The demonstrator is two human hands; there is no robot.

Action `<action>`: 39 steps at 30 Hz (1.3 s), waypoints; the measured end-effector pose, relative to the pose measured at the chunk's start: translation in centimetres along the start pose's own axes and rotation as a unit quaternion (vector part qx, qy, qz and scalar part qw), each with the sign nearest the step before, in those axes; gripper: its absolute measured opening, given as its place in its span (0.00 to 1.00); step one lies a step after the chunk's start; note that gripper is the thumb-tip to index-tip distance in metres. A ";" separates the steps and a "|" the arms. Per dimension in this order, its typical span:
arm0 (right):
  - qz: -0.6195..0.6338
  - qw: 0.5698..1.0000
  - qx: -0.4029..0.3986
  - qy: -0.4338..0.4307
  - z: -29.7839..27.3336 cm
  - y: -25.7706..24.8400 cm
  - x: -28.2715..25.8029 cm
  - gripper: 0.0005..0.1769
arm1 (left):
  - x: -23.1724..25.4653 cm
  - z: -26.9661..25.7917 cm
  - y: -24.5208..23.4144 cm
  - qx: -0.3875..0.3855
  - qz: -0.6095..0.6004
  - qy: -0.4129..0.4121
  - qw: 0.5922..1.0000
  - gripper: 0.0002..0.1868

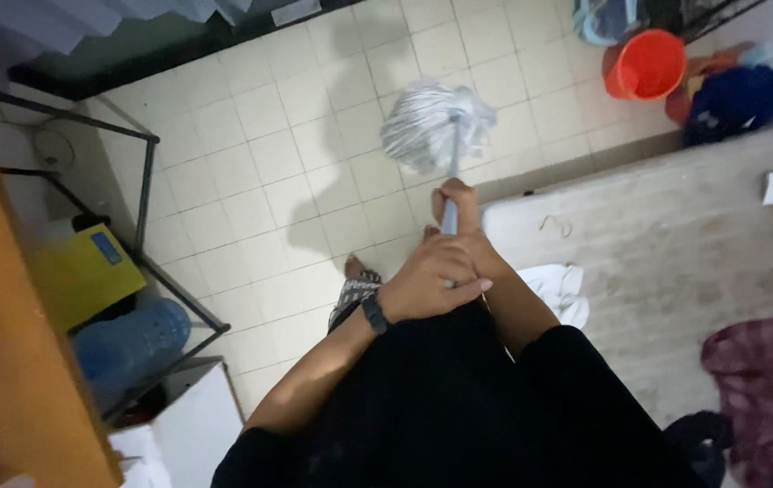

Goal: The person mops a tiled floor in a cluttered room using a grey duster mop. They move the mop back and forth across the floor, navigating around a bed, a desk, and various items on the floor.

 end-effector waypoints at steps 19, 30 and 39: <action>0.340 0.914 0.026 0.221 6.4 2.3 -1.6 0.18 | -3.4 2.2 2.1 0.258 0.071 -0.136 0.954 0.29; 0.333 0.895 -0.291 -0.048 3.9 8.5 -6.4 0.21 | 2.8 3.4 5.3 0.273 0.207 -0.164 0.925 0.27; 0.316 0.936 -0.065 -0.144 0.0 4.4 -9.2 0.17 | 5.4 -0.3 5.1 0.173 0.082 -0.024 0.981 0.20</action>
Point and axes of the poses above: each hand's wrist, its own z-axis towards the middle knuckle, its own y-axis out of the palm, x = y × z, the point moved 1 cm from there along z, towards the middle knuckle, and after that the axes turned 4 degrees about -x, right-handed, at the moved point
